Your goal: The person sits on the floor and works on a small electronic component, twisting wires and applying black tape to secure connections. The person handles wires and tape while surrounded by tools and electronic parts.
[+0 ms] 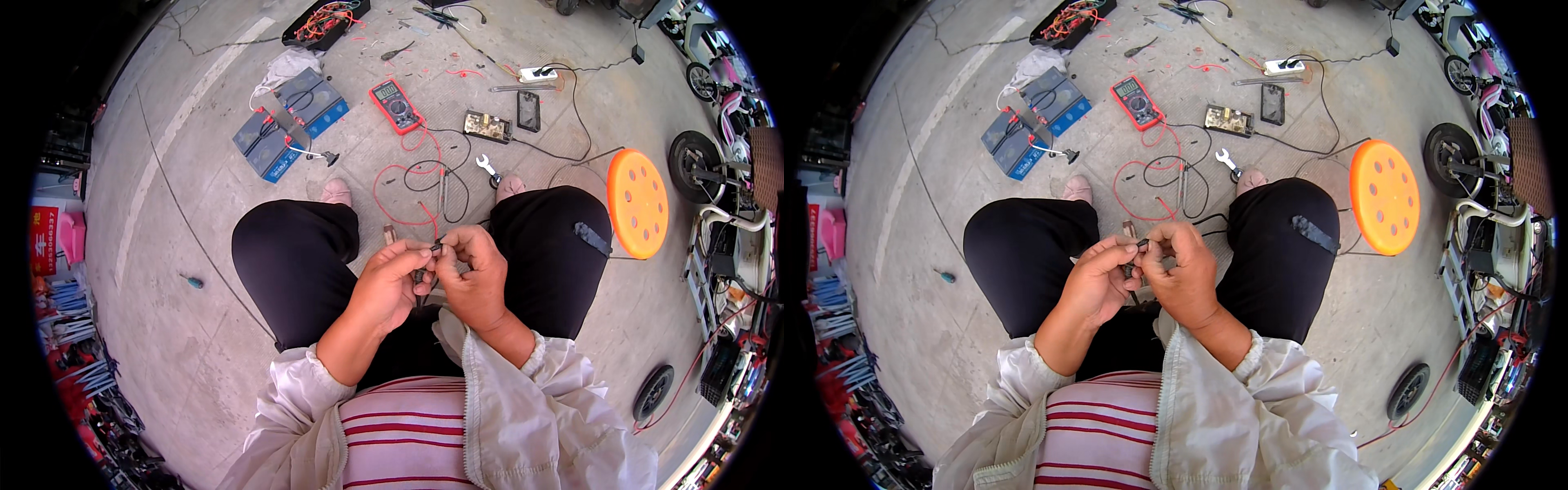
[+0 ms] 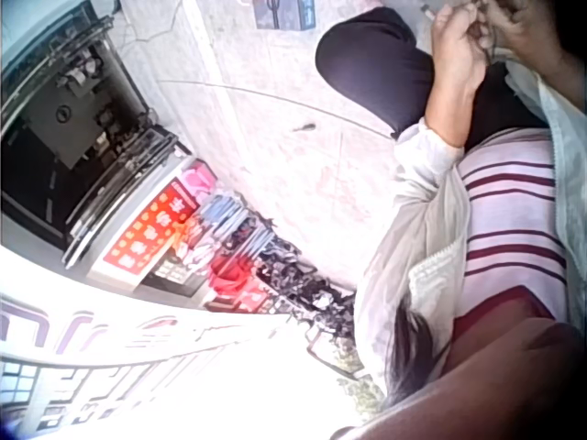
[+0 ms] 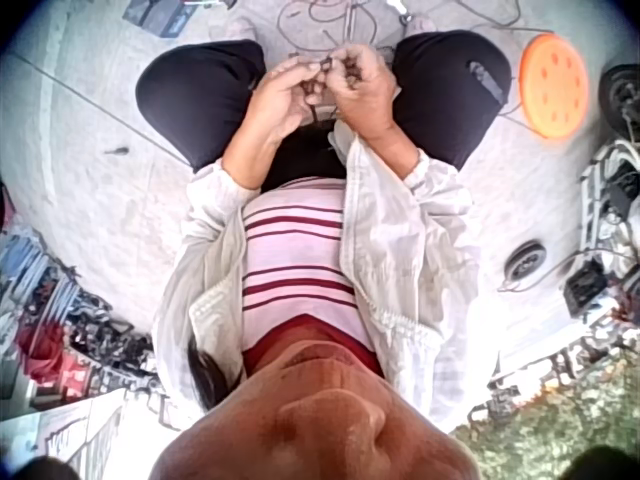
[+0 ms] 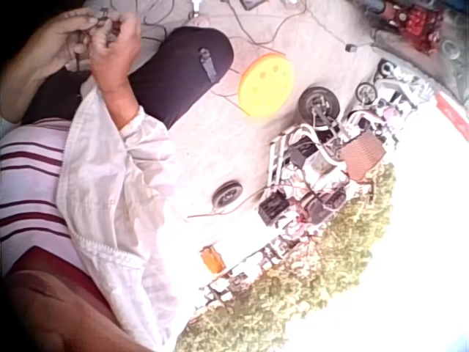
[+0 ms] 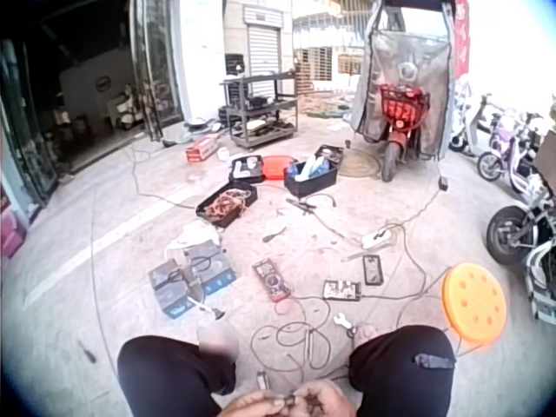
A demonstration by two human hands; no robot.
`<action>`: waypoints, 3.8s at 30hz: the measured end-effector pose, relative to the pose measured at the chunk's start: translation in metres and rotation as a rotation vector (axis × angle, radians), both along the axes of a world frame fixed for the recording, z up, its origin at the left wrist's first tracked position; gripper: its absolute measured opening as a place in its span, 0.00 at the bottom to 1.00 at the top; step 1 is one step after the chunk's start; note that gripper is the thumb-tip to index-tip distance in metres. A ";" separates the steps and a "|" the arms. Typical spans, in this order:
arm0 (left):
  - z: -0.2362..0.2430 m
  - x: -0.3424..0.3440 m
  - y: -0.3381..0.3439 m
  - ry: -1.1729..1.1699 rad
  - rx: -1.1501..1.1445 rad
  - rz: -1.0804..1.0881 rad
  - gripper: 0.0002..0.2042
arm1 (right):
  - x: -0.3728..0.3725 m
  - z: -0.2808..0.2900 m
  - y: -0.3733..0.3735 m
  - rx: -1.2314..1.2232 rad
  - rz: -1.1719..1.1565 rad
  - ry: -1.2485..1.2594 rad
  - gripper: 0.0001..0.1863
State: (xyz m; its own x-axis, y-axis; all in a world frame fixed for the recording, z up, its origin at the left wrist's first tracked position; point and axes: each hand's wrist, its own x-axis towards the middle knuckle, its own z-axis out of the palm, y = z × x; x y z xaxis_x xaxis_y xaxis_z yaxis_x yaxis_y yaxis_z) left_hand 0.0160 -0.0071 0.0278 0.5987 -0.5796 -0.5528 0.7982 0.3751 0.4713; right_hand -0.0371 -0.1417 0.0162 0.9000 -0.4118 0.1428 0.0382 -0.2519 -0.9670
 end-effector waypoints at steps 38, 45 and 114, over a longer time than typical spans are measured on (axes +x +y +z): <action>-0.017 -0.021 -0.017 -0.379 0.226 0.122 0.15 | -0.003 0.003 -0.007 0.136 -0.006 0.176 0.06; -0.019 -0.008 -0.008 -0.295 -0.083 0.069 0.21 | 0.000 0.004 -0.013 0.981 0.088 0.255 0.01; -0.009 -0.002 -0.015 -0.334 0.206 0.139 0.23 | -0.003 0.002 -0.014 0.970 0.196 0.413 0.03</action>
